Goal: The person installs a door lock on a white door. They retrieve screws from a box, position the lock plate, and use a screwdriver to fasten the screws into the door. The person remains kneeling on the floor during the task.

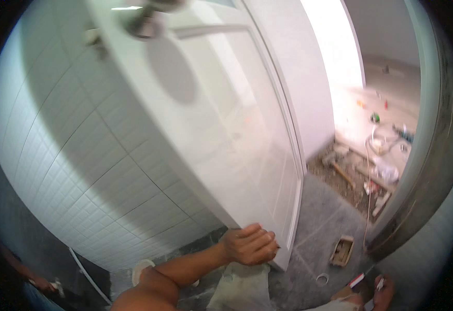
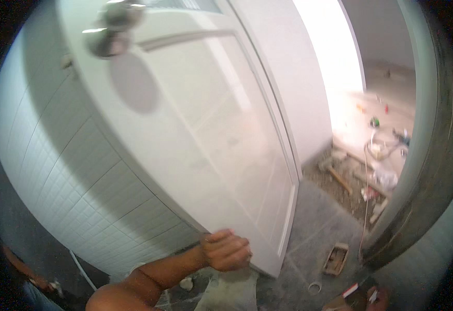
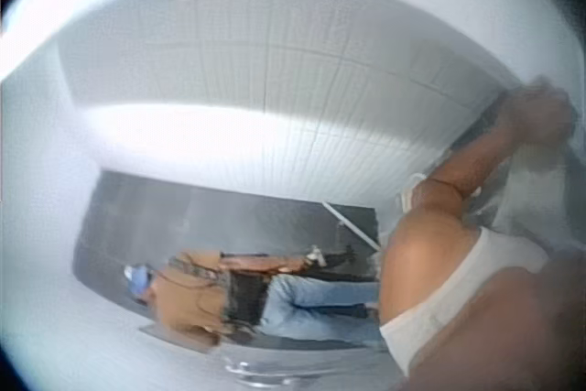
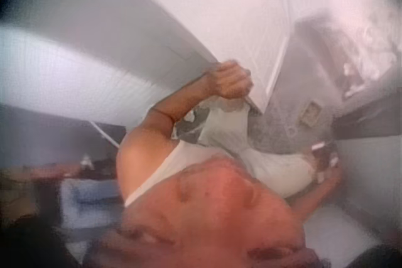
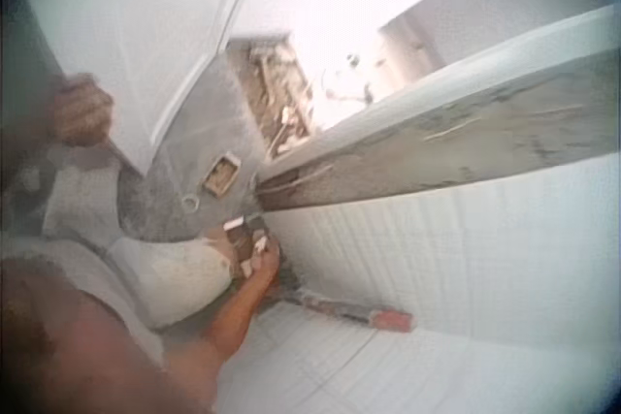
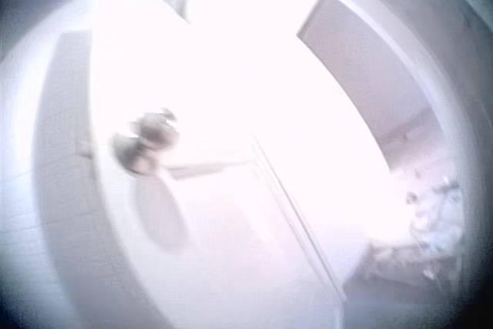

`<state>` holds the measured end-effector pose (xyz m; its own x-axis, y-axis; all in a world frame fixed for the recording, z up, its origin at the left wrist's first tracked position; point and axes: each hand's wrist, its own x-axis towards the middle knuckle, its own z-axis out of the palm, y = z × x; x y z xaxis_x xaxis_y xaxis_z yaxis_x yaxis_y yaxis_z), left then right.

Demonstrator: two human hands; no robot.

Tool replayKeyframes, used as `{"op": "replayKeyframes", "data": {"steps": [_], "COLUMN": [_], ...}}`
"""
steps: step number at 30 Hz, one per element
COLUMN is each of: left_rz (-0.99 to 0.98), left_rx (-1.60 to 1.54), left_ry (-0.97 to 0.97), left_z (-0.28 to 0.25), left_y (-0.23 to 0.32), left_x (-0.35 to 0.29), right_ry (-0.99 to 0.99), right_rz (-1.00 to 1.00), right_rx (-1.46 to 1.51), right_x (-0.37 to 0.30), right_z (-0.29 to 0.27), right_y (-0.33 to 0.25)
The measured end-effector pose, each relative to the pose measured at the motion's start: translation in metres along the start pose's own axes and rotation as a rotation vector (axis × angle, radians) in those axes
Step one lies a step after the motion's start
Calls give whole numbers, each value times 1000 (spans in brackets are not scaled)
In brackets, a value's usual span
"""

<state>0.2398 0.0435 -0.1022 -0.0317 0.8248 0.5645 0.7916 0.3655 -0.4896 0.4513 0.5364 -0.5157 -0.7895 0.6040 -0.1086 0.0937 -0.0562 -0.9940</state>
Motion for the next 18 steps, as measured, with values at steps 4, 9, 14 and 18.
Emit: {"op": "replayKeyframes", "data": {"steps": [4, 9, 14, 18], "left_rz": [-68, -76, -17, -22], "left_rx": [-62, -138, -73, 54], "left_ry": [78, 95, 123, 52], "left_z": [-6, -3, 9, -1], "left_y": [9, 7, 1, -1], "left_x": [1, -1, -9, -27], "right_ry": [154, 209, 283, 378], "right_rz": [314, 338, 317, 325], "right_rx": [734, 702, 723, 739], "right_x": [28, 36, 23, -26], "right_z": [7, 45, 61, 77], "right_y": [23, 7, 23, 71]}}
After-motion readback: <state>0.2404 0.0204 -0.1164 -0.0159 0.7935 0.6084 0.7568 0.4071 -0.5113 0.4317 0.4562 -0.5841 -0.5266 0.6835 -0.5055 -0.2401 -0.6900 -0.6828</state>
